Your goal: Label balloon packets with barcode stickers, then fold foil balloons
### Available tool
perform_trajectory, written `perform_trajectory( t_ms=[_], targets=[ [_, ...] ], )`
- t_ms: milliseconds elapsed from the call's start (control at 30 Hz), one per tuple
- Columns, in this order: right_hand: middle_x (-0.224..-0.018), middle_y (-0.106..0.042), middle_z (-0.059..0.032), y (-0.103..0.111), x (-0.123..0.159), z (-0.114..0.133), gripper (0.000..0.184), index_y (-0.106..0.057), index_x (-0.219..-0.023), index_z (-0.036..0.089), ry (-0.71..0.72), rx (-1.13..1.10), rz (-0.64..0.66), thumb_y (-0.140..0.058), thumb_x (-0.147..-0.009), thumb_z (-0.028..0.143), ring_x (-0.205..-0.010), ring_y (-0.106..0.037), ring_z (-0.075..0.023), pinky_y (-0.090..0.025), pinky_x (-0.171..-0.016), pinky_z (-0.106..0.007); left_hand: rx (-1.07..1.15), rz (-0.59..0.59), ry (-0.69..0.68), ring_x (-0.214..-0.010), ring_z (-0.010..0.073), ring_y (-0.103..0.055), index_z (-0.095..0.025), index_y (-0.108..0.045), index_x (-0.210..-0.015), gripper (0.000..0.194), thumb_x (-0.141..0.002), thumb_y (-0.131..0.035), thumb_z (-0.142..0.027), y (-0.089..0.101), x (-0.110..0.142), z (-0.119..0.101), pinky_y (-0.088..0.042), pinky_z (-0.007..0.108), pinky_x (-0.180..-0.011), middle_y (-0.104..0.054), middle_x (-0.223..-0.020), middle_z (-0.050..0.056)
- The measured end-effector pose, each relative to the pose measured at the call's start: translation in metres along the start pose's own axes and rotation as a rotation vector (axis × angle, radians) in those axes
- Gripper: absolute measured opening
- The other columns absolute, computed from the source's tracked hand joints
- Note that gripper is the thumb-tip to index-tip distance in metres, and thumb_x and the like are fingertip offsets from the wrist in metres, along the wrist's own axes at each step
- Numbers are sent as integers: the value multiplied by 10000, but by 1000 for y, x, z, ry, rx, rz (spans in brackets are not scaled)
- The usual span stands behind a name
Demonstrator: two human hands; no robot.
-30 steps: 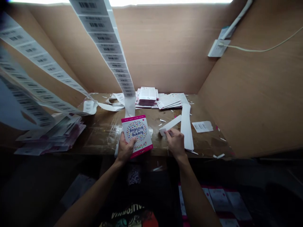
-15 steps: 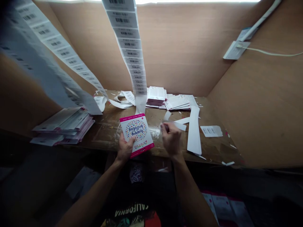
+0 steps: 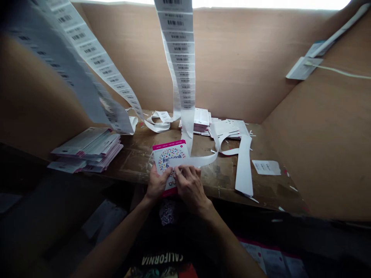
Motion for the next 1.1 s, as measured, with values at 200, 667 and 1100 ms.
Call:
perform_trajectory(
  t_ms=[200, 667, 1100],
  targets=[
    [-1176, -653, -130, 22, 4, -26, 223, -724, -1162, 200, -169, -150, -221, -543, -1043, 254, -1094, -592, -282, -505, -978, -477, 4, 64, 3, -1030, 300, -754, -184, -564, -1250, 496, -834, -790, -331, -9, 7, -1, -626, 479, -922, -750, -1177, 125],
    [-1022, -775, -91, -7, 47, -100, 362, -724, -1061, 195, -842, -1090, -227, -818, -830, 458, -834, -743, -242, -638, -734, -366, 5, 107, 106, -1056, 316, -751, -169, -564, -1254, 521, -836, -807, -364, -24, 31, 4, -634, 485, -922, -745, -1202, 147],
    [-802, -710, 32, 97, 81, -167, 453, -675, -1030, 231, -781, -1147, -769, -933, -698, 401, -550, -680, -130, -588, -540, -247, -518, 996, 153, -978, 288, -725, -216, -686, -1165, 372, -815, -773, -306, -57, 24, -45, -582, 397, -872, -767, -1072, 75]
  ],
)
Point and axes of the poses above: each hand's wrist, its own x-axis away from the middle knuckle, its own y-axis out of the back of the hand, z = x × y, the point moved 10 cm from there along -x, towards the middle knuckle
